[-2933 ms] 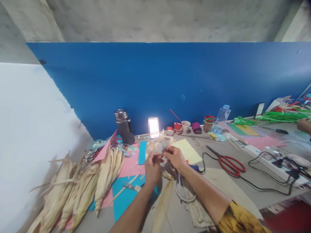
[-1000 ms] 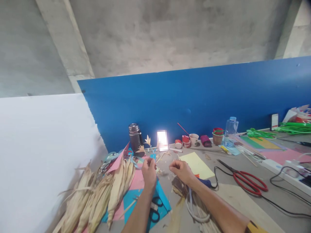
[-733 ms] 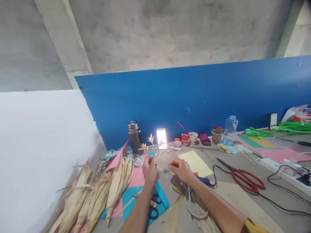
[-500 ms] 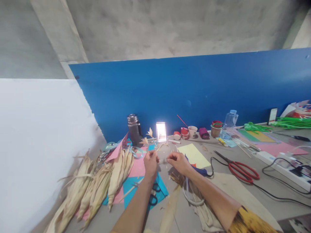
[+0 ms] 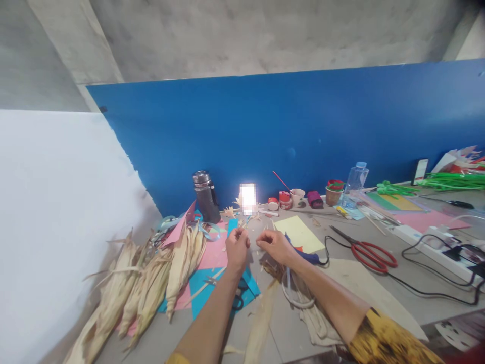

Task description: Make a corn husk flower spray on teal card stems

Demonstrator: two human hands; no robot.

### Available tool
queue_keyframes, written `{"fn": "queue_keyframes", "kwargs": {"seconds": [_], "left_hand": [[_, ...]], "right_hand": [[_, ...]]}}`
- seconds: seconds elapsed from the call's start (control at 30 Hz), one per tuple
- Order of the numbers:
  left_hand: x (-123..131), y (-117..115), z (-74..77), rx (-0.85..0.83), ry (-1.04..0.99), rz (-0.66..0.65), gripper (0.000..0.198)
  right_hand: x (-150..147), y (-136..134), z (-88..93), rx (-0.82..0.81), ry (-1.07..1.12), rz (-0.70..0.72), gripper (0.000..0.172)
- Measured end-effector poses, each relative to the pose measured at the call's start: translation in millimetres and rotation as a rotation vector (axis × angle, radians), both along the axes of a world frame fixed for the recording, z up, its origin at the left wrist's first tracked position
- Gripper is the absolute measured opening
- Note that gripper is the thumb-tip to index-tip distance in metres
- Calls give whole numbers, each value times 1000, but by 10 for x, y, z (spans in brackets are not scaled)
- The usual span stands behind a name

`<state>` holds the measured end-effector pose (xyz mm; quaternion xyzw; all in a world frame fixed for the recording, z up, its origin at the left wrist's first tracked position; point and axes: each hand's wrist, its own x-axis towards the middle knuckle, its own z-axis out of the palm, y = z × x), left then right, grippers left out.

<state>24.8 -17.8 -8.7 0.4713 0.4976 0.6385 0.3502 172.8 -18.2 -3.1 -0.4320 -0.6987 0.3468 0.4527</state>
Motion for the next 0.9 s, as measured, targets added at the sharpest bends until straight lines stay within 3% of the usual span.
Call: {"fn": "queue_keyframes", "kwargs": {"seconds": [0.27, 0.47, 0.6, 0.9], "left_hand": [[12, -74, 20, 173, 282, 159, 12], [33, -103, 20, 207, 299, 133, 16], [66, -115, 33, 161, 249, 80, 17], [193, -146, 37, -42, -121, -74, 19]], "right_hand": [[-14, 17, -29, 20, -2, 14, 10], [-6, 17, -2, 27, 3, -6, 10], [-9, -4, 25, 19, 16, -11, 10], [-17, -28, 10, 9, 28, -10, 10]]}}
